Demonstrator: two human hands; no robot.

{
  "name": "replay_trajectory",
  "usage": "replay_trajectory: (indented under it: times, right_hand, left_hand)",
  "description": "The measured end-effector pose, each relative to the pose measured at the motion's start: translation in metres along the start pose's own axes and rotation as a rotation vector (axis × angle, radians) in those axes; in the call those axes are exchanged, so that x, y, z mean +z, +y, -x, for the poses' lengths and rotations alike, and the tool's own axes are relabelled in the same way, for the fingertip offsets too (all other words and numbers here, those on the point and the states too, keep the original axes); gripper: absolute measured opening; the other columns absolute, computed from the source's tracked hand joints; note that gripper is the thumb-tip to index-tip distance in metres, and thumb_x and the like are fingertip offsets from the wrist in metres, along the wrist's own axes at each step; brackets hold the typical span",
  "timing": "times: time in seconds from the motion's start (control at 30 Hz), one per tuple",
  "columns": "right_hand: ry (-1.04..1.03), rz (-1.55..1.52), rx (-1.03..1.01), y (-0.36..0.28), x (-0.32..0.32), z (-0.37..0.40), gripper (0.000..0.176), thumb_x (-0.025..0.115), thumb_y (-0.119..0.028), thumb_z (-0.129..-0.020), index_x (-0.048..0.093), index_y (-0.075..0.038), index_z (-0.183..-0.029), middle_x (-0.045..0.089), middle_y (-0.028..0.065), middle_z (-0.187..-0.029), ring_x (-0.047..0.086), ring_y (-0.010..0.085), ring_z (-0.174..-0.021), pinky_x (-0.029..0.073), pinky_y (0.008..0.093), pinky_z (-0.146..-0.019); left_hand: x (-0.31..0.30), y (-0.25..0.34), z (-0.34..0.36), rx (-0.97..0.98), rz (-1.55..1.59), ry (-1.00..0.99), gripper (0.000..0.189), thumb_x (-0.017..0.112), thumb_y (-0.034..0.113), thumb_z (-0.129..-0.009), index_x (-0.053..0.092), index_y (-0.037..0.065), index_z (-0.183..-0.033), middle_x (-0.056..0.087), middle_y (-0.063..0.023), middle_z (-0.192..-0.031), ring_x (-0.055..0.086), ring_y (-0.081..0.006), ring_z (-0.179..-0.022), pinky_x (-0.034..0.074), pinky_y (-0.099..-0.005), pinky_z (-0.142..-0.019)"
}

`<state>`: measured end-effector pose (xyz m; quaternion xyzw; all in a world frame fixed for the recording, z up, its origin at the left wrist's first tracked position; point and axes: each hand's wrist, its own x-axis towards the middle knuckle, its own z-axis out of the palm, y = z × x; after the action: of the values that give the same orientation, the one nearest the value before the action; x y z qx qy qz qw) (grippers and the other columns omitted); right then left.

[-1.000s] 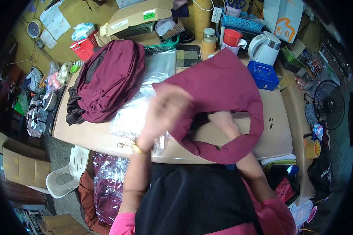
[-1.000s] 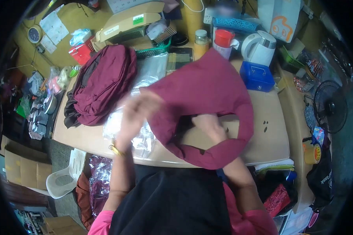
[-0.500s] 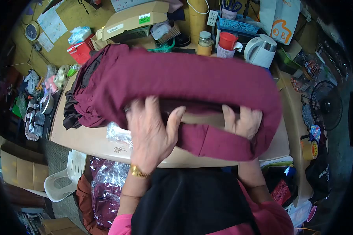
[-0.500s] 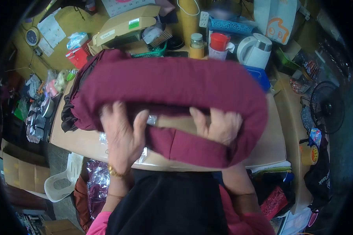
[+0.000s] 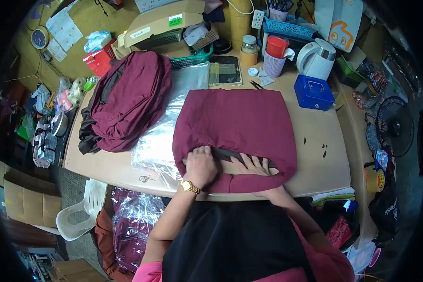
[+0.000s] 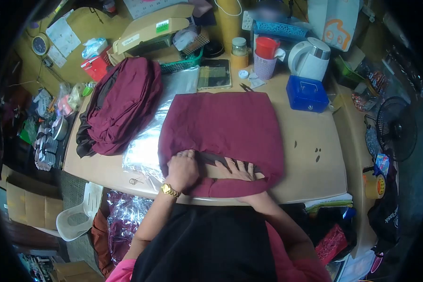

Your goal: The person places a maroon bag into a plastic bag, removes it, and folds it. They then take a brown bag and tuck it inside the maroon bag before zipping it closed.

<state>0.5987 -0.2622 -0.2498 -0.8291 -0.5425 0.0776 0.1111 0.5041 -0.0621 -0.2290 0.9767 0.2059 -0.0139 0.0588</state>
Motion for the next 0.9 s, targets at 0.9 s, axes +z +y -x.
replay_trajectory:
  times: [0.9]
  right_hand:
    - [0.270, -0.143, -0.273, 0.030, 0.025, 0.007, 0.045, 0.054, -0.022, -0.090, 0.055, -0.007, -0.133, 0.049, 0.0161, -0.139, 0.042, 0.0318, -0.135, 0.027, 0.0534, -0.113]
  left_hand:
    - [0.048, 0.042, -0.110, 0.457, 0.072, 0.025, 0.035, 0.051, 0.024, -0.092, 0.060, 0.008, -0.122, 0.064, -0.0203, -0.119, 0.060, -0.0337, -0.113, 0.043, -0.0433, -0.100]
